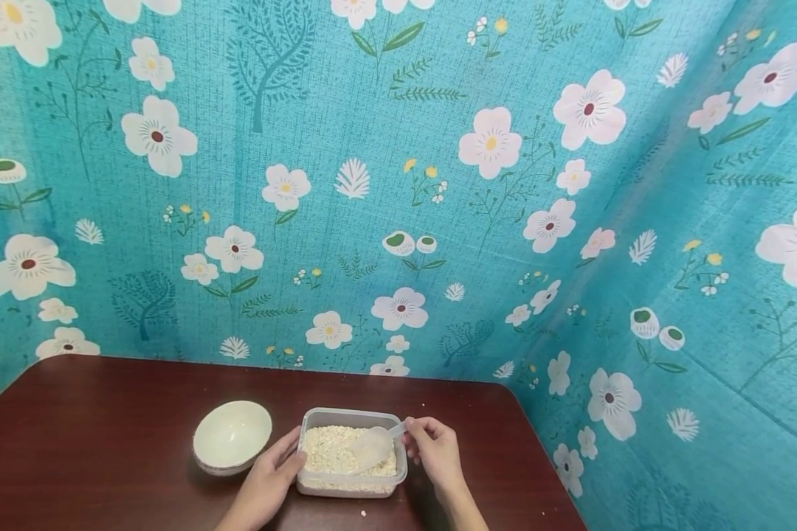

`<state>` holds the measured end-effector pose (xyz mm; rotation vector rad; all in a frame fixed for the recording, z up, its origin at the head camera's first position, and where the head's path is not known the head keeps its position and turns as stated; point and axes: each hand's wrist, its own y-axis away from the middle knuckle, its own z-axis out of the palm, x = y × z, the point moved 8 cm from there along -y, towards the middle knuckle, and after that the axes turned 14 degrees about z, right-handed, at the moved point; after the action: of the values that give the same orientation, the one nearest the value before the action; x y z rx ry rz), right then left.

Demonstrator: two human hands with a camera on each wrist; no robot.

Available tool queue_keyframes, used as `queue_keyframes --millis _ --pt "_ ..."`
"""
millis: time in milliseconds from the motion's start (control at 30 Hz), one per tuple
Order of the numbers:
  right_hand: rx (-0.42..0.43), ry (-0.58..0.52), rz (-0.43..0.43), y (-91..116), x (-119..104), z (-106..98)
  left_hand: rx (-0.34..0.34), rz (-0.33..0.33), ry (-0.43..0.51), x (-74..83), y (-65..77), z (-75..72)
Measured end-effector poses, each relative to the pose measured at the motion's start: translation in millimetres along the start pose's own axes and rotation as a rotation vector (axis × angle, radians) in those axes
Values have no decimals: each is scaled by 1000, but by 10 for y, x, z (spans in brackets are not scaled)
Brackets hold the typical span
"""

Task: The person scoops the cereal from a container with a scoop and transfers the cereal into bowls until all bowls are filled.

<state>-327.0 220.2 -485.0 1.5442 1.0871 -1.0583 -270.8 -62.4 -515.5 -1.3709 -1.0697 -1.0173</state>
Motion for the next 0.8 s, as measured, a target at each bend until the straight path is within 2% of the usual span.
queue_keyframes --millis 133,267,800 --pt "-14 -21 -16 -4 27 4 1 14 0 9 -1 -2" --pt "-39 -46 -29 24 21 21 0 -4 11 -5 1 2" --pt "-52 -72 5 111 30 77 -4 -16 9 -12 -5 9"
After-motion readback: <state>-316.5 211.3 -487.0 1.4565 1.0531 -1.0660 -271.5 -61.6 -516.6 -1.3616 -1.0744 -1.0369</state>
